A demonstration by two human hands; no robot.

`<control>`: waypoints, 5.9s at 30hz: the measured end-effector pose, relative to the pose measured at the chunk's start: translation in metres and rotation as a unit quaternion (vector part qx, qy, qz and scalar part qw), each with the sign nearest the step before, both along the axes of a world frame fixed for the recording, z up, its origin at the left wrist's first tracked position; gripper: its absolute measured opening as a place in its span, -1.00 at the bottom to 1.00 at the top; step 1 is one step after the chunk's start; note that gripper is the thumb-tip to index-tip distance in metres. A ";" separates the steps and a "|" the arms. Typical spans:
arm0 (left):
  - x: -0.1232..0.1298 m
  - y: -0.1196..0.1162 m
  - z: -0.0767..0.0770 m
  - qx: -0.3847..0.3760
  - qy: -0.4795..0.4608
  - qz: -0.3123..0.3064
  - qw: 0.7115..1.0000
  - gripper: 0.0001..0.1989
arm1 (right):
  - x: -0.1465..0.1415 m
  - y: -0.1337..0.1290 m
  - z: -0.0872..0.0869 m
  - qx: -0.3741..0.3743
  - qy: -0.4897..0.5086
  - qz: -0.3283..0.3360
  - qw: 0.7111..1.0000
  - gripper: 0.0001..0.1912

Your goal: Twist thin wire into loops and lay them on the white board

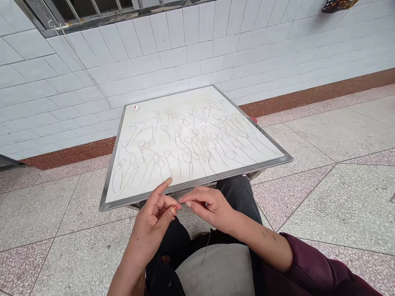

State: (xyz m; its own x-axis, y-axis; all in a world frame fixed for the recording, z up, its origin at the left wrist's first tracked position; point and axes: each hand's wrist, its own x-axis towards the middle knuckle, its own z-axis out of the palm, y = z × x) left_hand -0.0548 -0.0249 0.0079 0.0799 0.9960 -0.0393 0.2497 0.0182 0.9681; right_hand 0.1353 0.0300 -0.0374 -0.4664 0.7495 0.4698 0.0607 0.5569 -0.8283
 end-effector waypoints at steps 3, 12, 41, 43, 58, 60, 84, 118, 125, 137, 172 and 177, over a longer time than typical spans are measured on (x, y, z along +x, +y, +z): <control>0.002 -0.001 -0.003 0.051 0.076 0.037 0.995 -0.49 | 0.000 -0.001 0.000 -0.008 0.006 -0.001 1.000 -0.78; 0.006 0.004 -0.020 0.375 0.376 0.029 0.847 -0.33 | -0.002 -0.004 -0.002 -0.072 0.028 -0.030 0.997 -0.79; 0.014 0.002 -0.021 0.305 0.320 0.167 0.881 -0.44 | -0.003 -0.002 -0.006 -0.171 0.051 -0.040 0.983 -0.82; 0.013 0.002 -0.022 0.335 0.330 0.143 0.871 -0.44 | -0.003 -0.001 -0.005 -0.182 0.054 -0.030 0.981 -0.82; 0.016 0.003 -0.018 0.292 0.280 0.136 0.904 -0.44 | -0.004 -0.001 -0.005 -0.168 0.044 -0.020 0.985 -0.82; 0.017 0.002 -0.015 0.250 0.247 0.148 0.924 -0.46 | -0.004 -0.002 -0.006 -0.139 0.041 -0.023 0.989 -0.81; 0.027 -0.001 -0.002 0.156 0.245 0.219 0.932 -0.47 | -0.005 -0.003 -0.005 -0.177 0.051 -0.060 0.981 -0.80; 0.020 0.007 0.004 0.199 0.255 0.201 0.925 -0.65 | 0.001 -0.002 -0.001 -0.180 0.037 -0.047 0.982 -0.82; 0.026 0.006 0.010 0.191 0.287 0.141 0.928 -0.65 | -0.002 -0.005 0.004 -0.153 0.032 -0.063 0.986 -0.85; 0.026 0.005 0.006 0.156 0.299 0.080 0.938 -0.55 | 0.001 -0.003 -0.004 -0.127 -0.008 -0.081 0.989 -0.95; 0.003 0.068 0.016 -0.085 0.062 -0.066 0.992 -0.44 | 0.010 0.033 -0.003 -0.291 0.016 0.064 0.955 -0.60; 0.002 0.069 0.017 -0.086 0.064 -0.065 0.992 -0.43 | 0.013 0.036 -0.007 -0.334 0.001 0.062 0.940 -0.69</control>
